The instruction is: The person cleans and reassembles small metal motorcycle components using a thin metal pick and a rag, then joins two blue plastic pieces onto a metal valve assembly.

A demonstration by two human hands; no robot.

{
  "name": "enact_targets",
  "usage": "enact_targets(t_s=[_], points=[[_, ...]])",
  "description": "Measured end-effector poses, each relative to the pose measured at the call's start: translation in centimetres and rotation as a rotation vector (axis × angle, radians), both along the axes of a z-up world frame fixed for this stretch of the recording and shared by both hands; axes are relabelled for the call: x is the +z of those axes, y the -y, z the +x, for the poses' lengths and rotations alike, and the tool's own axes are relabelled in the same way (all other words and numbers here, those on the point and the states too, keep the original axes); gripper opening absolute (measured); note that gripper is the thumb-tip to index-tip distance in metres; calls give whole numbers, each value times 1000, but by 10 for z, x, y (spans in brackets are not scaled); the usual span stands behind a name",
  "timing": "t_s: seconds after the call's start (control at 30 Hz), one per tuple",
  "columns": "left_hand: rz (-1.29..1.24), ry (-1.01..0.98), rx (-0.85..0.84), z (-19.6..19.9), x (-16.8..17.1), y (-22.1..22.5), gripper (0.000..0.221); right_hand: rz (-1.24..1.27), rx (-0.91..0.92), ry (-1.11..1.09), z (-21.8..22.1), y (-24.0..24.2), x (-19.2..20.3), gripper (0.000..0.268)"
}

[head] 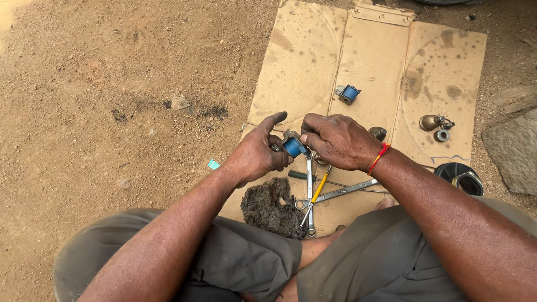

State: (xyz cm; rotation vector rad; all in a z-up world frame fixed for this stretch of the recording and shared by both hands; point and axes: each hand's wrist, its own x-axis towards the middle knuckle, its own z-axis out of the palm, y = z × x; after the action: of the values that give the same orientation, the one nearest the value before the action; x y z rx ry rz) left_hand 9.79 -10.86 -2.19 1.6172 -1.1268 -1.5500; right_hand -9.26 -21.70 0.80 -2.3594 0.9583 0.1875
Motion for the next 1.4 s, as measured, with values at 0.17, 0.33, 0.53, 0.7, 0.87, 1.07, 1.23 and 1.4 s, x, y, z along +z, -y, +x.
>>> enact_targets(t_s=[0.17, 0.33, 0.53, 0.7, 0.87, 1.07, 1.23, 1.4], points=[[-78, 85, -30, -4, -3, -6, 96, -39, 34, 3, 1, -8, -7, 35], [-207, 535, -137, -9, 2, -9, 91, 479, -385, -92, 2, -14, -20, 41], [-206, 684, -246, -8, 15, -9, 87, 164, -215, -126, -1, -10, -26, 36], [-317, 618, -172, -7, 15, -7, 90, 702, -495, 177, 0, -8, -24, 50], [-376, 574, -115, -3, 10, -8, 87, 844, -406, 174, -1, -12, -31, 50], [-266, 240, 112, 5, 2, 2, 82, 1004, -523, 351, -10, -2, -26, 38], [-255, -41, 126, 6, 1, 0, 59, 1073, -539, 402, -7, -4, -18, 34], [-370, 568, -24, 2, 9, -5, 54, 607, -411, 27, 0, -7, -19, 51]])
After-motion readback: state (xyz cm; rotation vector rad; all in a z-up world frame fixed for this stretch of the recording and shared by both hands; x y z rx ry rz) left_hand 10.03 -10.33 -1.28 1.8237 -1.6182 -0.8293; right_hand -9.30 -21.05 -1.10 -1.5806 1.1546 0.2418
